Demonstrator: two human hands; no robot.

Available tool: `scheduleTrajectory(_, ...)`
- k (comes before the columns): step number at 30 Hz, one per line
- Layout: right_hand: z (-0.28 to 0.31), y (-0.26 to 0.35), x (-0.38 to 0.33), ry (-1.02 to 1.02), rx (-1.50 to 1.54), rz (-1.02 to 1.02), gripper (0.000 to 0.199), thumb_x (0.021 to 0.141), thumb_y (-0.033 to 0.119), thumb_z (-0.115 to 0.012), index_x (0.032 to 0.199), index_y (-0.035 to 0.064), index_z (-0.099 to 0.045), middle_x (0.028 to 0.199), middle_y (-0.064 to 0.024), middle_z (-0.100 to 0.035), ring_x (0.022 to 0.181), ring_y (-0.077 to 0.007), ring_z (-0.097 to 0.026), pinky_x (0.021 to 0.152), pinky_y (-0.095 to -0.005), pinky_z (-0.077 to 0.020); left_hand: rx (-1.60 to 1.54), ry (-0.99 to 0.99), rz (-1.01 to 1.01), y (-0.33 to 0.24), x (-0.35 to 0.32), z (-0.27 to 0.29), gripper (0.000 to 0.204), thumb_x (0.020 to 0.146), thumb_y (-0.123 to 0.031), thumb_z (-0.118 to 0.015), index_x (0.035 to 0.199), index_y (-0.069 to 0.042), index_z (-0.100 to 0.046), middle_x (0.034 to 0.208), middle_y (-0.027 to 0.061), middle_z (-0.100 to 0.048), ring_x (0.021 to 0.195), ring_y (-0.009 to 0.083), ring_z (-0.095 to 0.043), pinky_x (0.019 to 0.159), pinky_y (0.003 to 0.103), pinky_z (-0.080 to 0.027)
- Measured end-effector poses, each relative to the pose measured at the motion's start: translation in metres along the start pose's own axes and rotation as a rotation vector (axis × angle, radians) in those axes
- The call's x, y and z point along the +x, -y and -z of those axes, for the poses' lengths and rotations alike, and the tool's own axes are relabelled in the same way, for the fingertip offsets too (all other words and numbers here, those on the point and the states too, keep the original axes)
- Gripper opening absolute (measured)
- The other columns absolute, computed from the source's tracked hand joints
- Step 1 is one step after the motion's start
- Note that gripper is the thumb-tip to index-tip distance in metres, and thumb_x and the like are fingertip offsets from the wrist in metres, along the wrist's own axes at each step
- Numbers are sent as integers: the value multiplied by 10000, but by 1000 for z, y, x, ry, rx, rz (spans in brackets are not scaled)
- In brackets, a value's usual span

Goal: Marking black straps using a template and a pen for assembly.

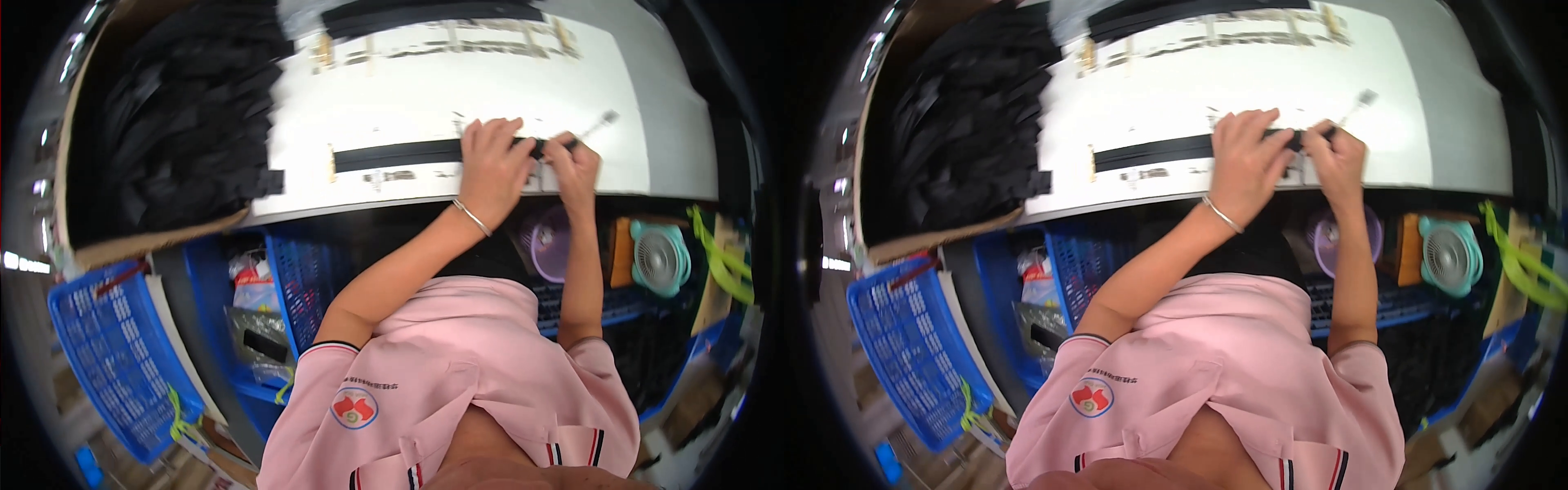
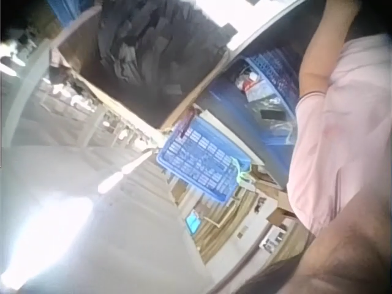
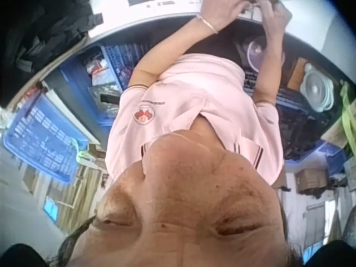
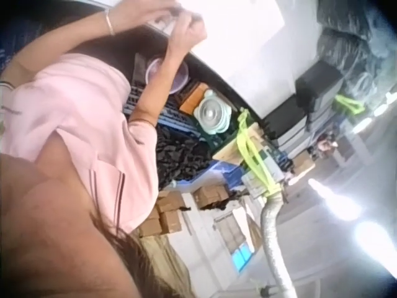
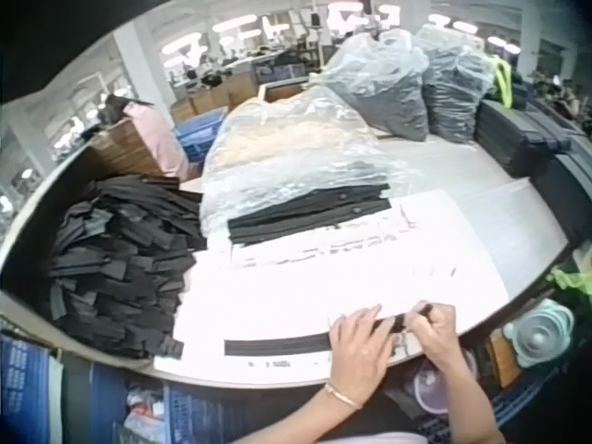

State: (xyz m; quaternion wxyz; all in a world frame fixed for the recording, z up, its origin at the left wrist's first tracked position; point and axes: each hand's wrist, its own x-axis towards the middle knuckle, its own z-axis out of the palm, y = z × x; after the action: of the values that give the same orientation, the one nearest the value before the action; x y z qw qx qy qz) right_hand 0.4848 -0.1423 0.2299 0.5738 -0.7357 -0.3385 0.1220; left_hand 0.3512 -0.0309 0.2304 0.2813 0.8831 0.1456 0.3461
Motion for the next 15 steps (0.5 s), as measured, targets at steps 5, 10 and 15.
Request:
scheduleTrajectory(5,3,-9,-8,-125,133,-30,162,978,78,-605,868,-16,-678,785,-36,-685,628,-53,-530,580,-219,-418,130,124,81,7,-25,41,349,898,-184,-710,1234,-94,-692,1388,119,-566,1340,322,-455,1147,572,-245)
scheduleTrajectory(10,-5,-5,-6,-237,183,-21,150,993,94,-618,924,-2,-711,826,-46,-687,629,-43,-521,535,-193,-384,122,234,6,54,5,43,307,979,-218,-626,1259,-114,-698,1414,131,-559,1377,321,-452,1187,599,-195)
scheduleTrajectory(15,-6,-7,-3,-210,184,-42,169,1002,138,-634,957,5,-727,755,-11,-637,578,-24,-467,503,-178,-343,67,154,28,85,23,66,284,975,-130,-604,1239,-99,-703,1372,154,-603,1374,345,-484,1208,613,-194)
